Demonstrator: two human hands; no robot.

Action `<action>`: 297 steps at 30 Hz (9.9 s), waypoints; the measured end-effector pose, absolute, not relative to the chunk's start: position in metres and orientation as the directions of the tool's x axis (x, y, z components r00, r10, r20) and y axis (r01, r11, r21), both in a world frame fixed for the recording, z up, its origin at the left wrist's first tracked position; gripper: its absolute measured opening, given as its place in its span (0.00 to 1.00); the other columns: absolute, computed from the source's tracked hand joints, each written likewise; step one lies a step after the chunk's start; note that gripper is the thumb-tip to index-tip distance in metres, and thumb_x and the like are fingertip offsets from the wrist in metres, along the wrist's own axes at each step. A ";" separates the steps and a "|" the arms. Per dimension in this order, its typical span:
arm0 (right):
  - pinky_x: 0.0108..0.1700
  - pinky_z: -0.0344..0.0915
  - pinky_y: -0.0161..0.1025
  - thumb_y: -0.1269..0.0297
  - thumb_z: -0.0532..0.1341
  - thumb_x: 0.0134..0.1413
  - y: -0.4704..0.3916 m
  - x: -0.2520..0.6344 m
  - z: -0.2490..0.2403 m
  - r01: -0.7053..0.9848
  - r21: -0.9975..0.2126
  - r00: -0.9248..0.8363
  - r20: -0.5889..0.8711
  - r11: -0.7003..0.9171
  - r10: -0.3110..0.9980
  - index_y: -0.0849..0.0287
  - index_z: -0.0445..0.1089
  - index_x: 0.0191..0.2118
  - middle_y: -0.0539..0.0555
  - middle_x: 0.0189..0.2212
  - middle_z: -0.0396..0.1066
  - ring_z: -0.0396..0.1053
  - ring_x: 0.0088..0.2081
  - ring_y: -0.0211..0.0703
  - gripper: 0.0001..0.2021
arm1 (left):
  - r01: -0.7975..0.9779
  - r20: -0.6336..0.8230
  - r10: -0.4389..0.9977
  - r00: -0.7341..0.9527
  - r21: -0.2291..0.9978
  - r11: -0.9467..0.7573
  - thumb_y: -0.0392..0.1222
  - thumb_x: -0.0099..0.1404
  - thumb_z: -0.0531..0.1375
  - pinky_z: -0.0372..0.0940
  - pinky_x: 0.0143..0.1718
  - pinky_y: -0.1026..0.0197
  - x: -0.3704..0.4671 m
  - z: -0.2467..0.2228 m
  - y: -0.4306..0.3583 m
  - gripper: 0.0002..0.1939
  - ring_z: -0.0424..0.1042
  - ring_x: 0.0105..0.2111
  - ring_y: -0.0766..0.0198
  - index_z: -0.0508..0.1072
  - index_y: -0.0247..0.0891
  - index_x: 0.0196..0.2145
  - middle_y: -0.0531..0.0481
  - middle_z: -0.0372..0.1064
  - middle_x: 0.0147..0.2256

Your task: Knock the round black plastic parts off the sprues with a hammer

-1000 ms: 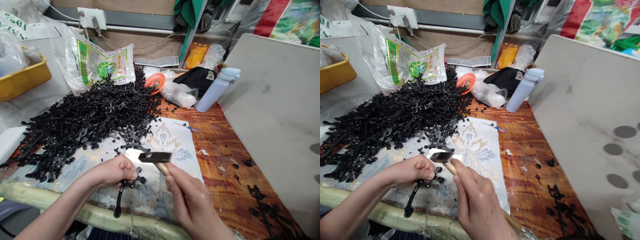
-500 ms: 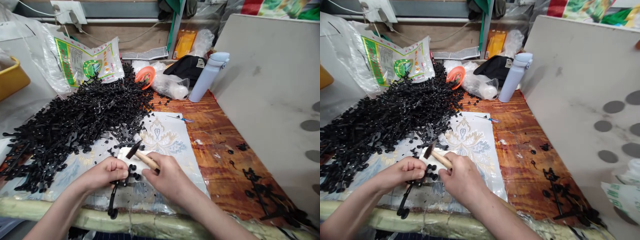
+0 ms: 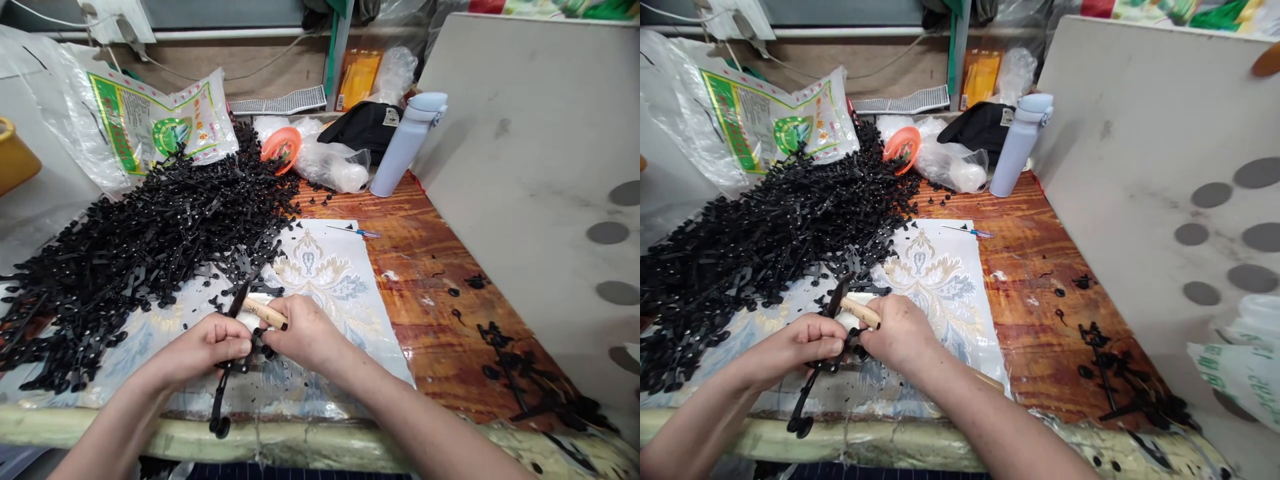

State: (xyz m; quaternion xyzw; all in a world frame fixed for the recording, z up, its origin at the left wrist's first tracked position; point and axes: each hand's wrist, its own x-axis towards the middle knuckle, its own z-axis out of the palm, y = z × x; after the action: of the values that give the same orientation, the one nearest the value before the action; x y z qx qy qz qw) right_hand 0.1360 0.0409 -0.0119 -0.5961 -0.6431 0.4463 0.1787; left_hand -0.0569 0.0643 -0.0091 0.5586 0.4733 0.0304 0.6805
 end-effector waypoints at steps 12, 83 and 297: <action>0.25 0.51 0.31 0.70 0.60 0.42 0.041 0.136 -0.011 0.626 -0.775 -0.231 -0.291 -0.087 0.928 0.54 0.72 0.29 0.44 0.20 0.65 0.62 0.24 0.34 0.07 | 0.537 -0.595 0.592 0.544 0.789 0.300 0.52 0.55 0.61 0.47 0.19 0.66 -0.054 -0.005 0.069 0.16 0.49 0.19 0.70 0.69 0.35 0.23 0.59 0.53 0.18; 0.42 0.70 0.45 0.63 0.48 0.64 -0.012 0.179 0.006 0.649 -0.715 -0.311 0.062 0.260 0.948 0.50 0.65 0.57 0.54 0.42 0.76 0.75 0.40 0.47 0.19 | 0.649 -0.712 0.542 0.447 0.675 0.352 0.56 0.48 0.61 0.45 0.16 0.66 -0.045 0.010 0.072 0.18 0.47 0.15 0.72 0.66 0.37 0.18 0.60 0.52 0.14; 0.30 0.72 0.40 0.67 0.47 0.63 -0.026 0.178 -0.009 0.766 -0.543 -0.353 0.094 0.345 0.931 0.54 0.61 0.61 0.58 0.39 0.77 0.77 0.31 0.47 0.22 | 0.693 -0.766 0.442 0.467 0.628 0.355 0.46 0.43 0.67 0.46 0.14 0.68 -0.044 0.011 0.094 0.13 0.51 0.14 0.73 0.72 0.34 0.15 0.55 0.61 0.14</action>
State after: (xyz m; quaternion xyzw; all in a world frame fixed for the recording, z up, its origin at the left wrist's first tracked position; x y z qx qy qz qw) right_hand 0.1782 -0.0265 -0.0088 -0.5329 -0.7959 0.2081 0.1983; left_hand -0.0443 0.0937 0.0107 0.5597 0.5068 -0.0969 0.6484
